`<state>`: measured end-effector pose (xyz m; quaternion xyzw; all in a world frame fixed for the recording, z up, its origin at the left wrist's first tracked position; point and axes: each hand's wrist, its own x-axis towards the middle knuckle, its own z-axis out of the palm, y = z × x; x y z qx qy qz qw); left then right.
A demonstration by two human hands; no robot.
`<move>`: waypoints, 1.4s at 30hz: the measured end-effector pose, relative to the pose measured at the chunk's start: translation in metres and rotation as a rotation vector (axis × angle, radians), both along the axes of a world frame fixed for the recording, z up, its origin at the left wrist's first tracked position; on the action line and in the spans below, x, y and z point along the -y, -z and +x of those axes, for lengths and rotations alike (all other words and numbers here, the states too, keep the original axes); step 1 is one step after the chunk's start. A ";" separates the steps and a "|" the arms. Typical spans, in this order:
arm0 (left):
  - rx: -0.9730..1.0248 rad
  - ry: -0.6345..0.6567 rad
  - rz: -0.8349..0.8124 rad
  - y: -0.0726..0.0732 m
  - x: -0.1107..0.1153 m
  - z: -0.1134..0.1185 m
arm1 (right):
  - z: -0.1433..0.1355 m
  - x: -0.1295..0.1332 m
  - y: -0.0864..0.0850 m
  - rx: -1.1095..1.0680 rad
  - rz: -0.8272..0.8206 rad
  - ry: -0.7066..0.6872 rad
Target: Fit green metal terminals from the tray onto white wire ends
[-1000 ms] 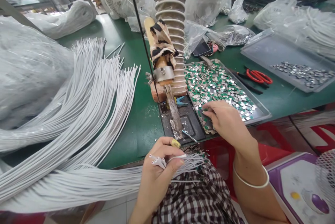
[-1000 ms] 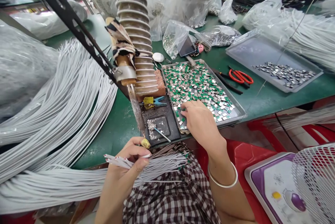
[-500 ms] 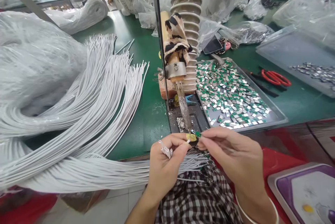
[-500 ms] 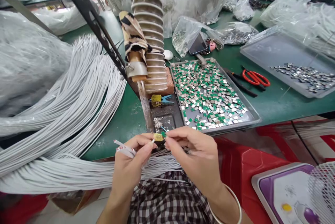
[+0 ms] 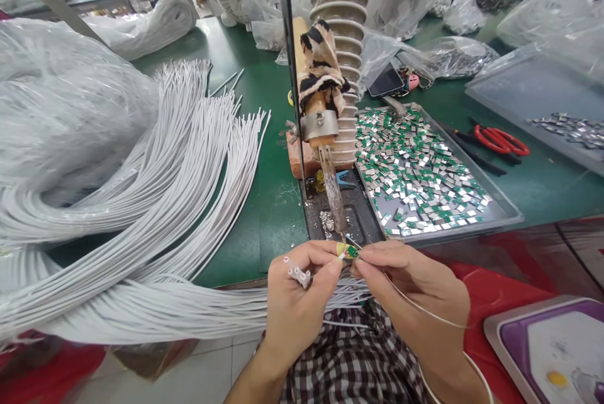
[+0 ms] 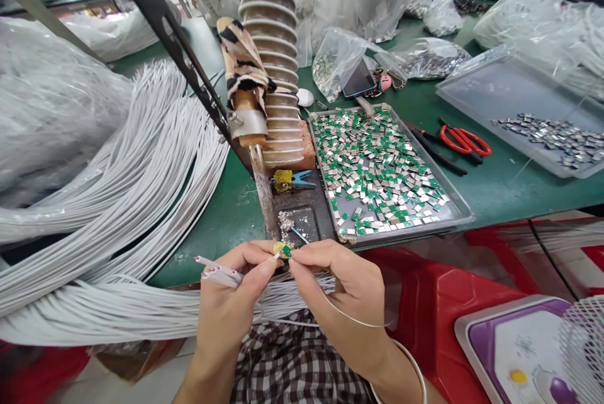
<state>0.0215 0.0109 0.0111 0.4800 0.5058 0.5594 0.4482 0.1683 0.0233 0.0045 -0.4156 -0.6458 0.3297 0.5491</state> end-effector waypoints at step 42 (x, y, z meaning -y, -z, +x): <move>0.066 0.163 -0.136 -0.011 -0.014 -0.005 | -0.003 -0.006 -0.011 0.367 0.139 0.076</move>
